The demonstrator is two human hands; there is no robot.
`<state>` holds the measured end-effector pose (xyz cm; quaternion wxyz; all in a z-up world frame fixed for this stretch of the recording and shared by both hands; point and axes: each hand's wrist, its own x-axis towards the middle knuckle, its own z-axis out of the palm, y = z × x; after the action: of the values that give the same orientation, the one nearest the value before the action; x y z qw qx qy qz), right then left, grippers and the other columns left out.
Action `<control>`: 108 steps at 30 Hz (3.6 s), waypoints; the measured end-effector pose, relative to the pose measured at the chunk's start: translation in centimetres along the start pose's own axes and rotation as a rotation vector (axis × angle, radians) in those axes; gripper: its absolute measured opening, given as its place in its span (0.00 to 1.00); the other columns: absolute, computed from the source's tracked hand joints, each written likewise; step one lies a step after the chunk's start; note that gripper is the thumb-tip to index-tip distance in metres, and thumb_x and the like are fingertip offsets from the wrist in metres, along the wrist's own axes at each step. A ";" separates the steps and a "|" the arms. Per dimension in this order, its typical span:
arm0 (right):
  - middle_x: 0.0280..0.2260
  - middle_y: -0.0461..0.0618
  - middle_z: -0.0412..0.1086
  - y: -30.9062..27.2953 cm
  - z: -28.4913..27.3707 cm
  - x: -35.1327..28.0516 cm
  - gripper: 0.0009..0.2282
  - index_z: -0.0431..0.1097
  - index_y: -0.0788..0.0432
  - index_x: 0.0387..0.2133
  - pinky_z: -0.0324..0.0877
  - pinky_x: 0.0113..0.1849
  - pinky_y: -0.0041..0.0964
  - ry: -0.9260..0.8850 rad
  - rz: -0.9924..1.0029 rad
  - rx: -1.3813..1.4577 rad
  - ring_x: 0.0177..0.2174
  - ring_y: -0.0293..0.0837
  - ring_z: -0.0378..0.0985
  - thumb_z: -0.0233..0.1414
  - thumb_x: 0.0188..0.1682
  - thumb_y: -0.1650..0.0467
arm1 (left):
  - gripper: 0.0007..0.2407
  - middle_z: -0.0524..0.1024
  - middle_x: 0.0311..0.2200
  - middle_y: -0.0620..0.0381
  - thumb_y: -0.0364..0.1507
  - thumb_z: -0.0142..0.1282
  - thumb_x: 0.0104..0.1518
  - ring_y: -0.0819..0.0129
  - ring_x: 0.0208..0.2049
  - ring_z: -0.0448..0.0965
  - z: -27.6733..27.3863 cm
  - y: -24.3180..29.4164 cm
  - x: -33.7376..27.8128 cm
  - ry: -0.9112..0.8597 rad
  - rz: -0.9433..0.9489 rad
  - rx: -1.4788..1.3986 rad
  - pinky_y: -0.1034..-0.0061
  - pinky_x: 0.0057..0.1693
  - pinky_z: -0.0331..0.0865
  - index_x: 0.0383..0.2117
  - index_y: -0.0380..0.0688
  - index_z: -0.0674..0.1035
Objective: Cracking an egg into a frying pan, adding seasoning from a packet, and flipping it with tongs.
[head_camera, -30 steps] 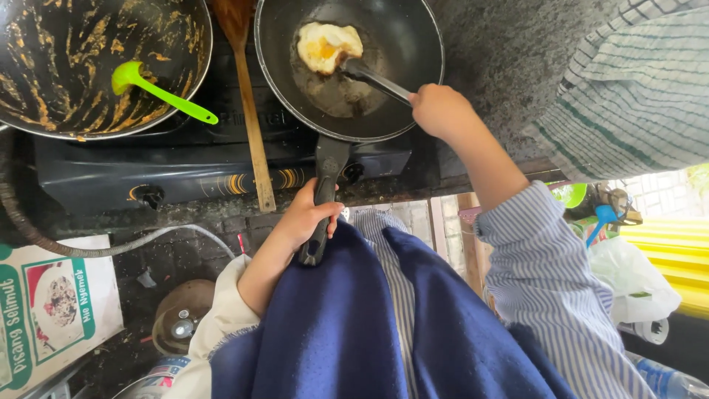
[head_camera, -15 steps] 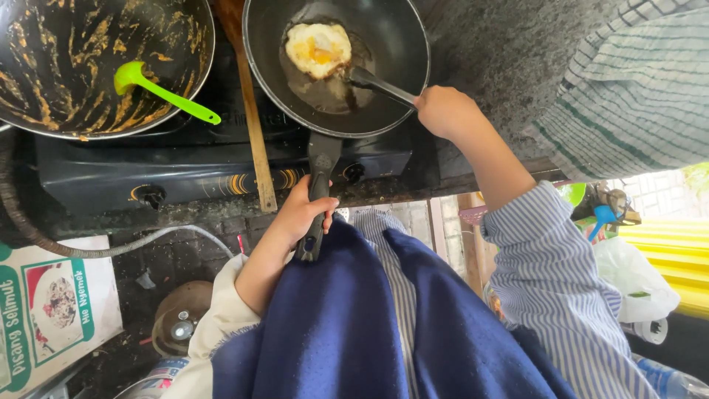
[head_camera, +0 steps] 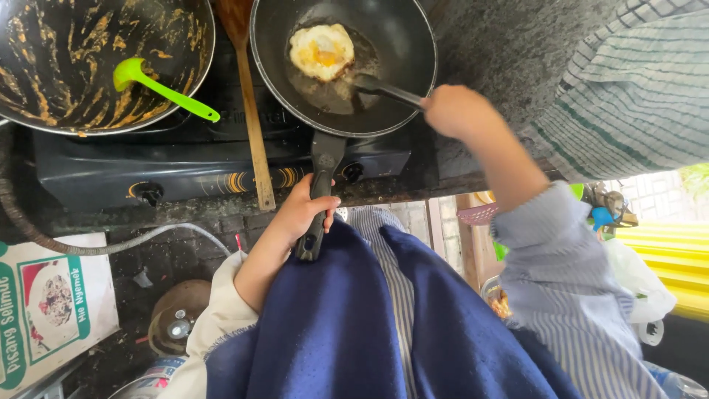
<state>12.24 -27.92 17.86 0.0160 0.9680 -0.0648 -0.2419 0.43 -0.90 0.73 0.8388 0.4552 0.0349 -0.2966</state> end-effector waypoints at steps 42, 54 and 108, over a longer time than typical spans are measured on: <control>0.35 0.68 0.77 3.2 -0.6 -3.4 0.18 0.73 0.66 0.50 0.79 0.35 0.54 0.243 -0.101 -0.237 0.34 0.61 0.84 0.51 0.58 0.63 | 0.17 0.69 0.13 0.44 0.15 0.59 0.51 0.59 0.10 0.74 0.7 -0.2 0.2 0.007 -0.042 -0.001 0.64 0.18 0.73 0.47 0.26 0.68; 0.27 0.51 0.70 0.8 6.9 -0.9 0.17 0.75 0.55 0.45 0.76 0.22 0.39 0.803 -0.358 -0.547 0.21 0.45 0.78 0.64 0.41 0.68 | 0.16 0.70 0.13 0.44 0.16 0.58 0.50 0.60 0.11 0.74 1.7 0.7 -0.1 0.002 -0.047 0.018 0.67 0.19 0.73 0.45 0.26 0.69; 0.34 0.74 0.76 -0.1 1.3 -2.8 0.14 0.76 0.72 0.43 0.79 0.31 0.56 0.176 0.002 0.104 0.35 0.67 0.82 0.54 0.53 0.69 | 0.16 0.69 0.13 0.45 0.15 0.58 0.50 0.61 0.10 0.74 1.8 0.6 -1.2 0.032 -0.026 0.016 0.68 0.17 0.72 0.44 0.26 0.68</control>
<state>9.21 -27.49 18.01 -0.0282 0.9850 -0.0768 -0.1521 -0.63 -1.54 2.61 0.8305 0.4661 0.0518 -0.3007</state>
